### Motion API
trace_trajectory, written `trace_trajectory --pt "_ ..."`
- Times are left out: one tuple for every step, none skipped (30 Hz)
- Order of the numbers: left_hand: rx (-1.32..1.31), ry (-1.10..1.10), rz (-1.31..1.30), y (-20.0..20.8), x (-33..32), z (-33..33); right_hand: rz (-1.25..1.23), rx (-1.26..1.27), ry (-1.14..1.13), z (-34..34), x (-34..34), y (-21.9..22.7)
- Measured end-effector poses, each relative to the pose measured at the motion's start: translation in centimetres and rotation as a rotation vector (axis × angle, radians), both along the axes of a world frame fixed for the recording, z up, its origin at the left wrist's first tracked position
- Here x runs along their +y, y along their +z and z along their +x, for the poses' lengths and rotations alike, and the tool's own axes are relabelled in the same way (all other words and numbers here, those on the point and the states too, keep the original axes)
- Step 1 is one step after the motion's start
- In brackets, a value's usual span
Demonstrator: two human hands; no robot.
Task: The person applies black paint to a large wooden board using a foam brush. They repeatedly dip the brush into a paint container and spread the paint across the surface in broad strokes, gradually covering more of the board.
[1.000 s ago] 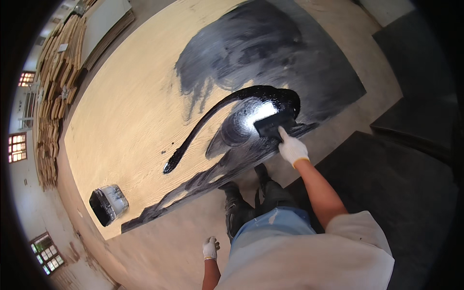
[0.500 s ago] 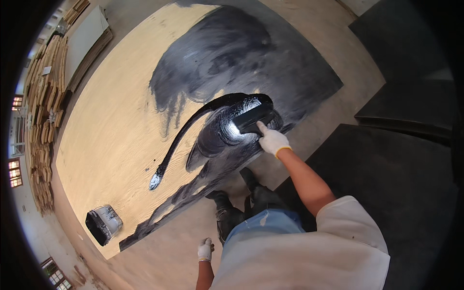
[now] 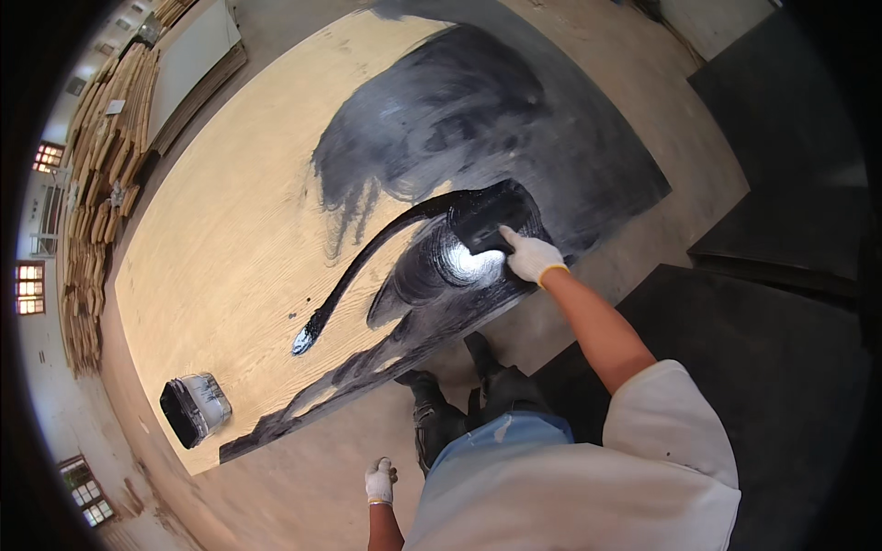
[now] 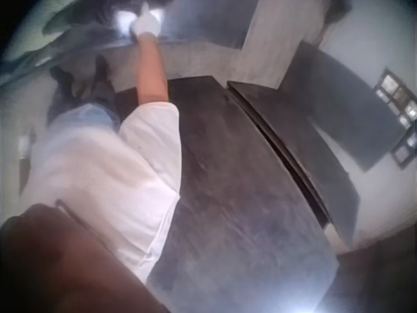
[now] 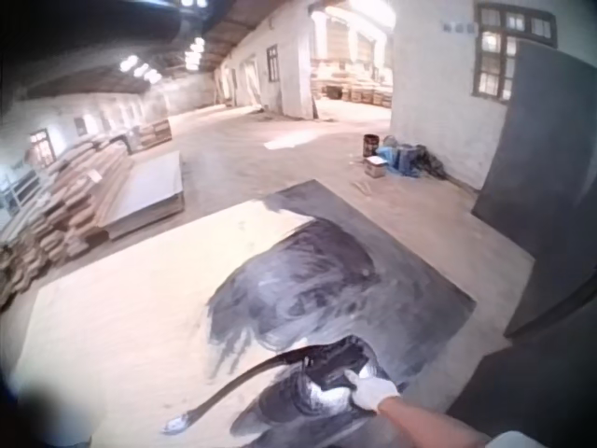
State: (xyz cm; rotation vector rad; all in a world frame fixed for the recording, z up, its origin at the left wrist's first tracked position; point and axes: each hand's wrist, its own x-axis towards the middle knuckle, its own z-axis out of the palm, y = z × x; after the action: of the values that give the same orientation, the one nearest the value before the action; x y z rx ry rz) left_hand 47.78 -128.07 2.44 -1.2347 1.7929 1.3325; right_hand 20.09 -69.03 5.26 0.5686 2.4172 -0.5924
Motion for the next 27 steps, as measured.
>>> trace_trajectory --pt "0.024 0.072 0.043 -0.1 -0.3 0.5 0.008 -0.001 -0.010 0.2 0.8 0.2" --pt "0.049 0.144 0.086 -0.3 -0.5 1.1 -0.007 0.017 0.005 -0.4 1.5 0.3" --pt "0.016 0.078 0.081 -0.8 0.1 1.2 -0.014 0.040 -0.040 -1.7 2.4 0.2" --pt "-0.021 0.006 0.074 -1.0 0.4 1.2 -0.023 0.058 -0.092 -3.0 3.1 -0.4" --pt "-0.057 -0.068 0.067 -1.2 0.8 1.2 -0.033 0.111 -0.073 -3.7 3.4 -0.9" --pt "-0.093 -0.106 0.040 -1.3 1.0 1.6 -0.036 0.183 -0.056 -3.8 1.7 -1.0" --pt "-0.133 -0.143 0.012 -1.2 0.9 2.1 -0.062 0.117 0.049 -3.1 -0.6 -0.5" --pt "-0.171 -0.173 -0.014 -1.2 1.0 2.5 -0.087 0.052 0.163 -2.2 -2.7 0.4" --pt "-0.156 -0.087 0.012 -1.2 1.0 3.0 -0.076 -0.034 0.233 -1.0 -4.1 1.7" --pt "-0.122 -0.033 0.026 -1.2 1.1 3.6 -0.069 -0.122 0.302 0.0 -5.3 2.6" --pt "-0.086 0.024 0.033 -1.0 0.8 4.0 -0.065 -0.117 0.298 0.9 -5.2 2.9" --pt "-0.048 0.082 0.040 -0.8 0.7 4.5 -0.058 -0.110 0.295 1.7 -4.1 3.0" --pt "-0.042 0.092 0.033 -0.9 0.9 4.5 -0.054 -0.077 0.255 1.8 -3.1 2.7" --pt "-0.036 0.104 0.023 -0.9 1.0 4.7 -0.027 -0.062 0.203 0.9 -2.9 2.0" --pt "-0.034 0.106 0.011 -0.9 1.0 4.7 -0.031 -0.019 0.186 -0.7 -3.2 1.1" --pt "-0.045 0.078 0.020 -0.9 1.0 4.6 -0.034 0.023 0.166 -2.8 -3.6 0.5" --pt "-0.057 0.049 0.028 -1.1 1.3 4.6 -0.046 0.058 0.147 -5.7 -4.2 0.4" --pt "-0.077 0.017 0.039 -1.1 1.5 4.8 -0.055 0.087 0.124 -7.8 -5.0 0.5" --pt "-0.093 -0.014 0.027 -0.9 1.5 5.2 -0.066 0.068 0.139 -8.5 -6.0 0.2" --pt "-0.101 -0.042 0.019 -1.0 1.6 5.3 -0.073 0.058 0.158 -9.5 -7.0 0.2" --pt "-0.102 -0.069 0.009 -1.0 1.3 5.0 -0.082 0.053 0.179 -10.4 -7.9 0.5" --pt "-0.077 0.015 0.013 -1.1 0.7 5.2 -0.056 0.033 0.274 -9.4 -8.6 0.5" --pt "-0.051 0.098 0.019 -1.0 0.0 5.5 -0.027 0.038 0.283 -8.4 -8.4 0.4" --pt "-0.035 0.175 0.030 -0.9 -0.3 6.2 0.007 0.034 0.286 -7.5 -7.6 0.4" --pt "0.032 0.255 0.053 -1.2 -0.5 6.6 -0.003 0.009 0.242 -7.9 -7.2 1.1" --pt "0.025 0.263 0.048 -1.5 -0.9 6.8 -0.014 -0.016 0.198 -8.7 -7.2 1.7" --pt "0.008 0.250 0.060 -1.9 -0.8 6.5 -0.022 0.026 0.153 -9.4 -6.4 0.6"
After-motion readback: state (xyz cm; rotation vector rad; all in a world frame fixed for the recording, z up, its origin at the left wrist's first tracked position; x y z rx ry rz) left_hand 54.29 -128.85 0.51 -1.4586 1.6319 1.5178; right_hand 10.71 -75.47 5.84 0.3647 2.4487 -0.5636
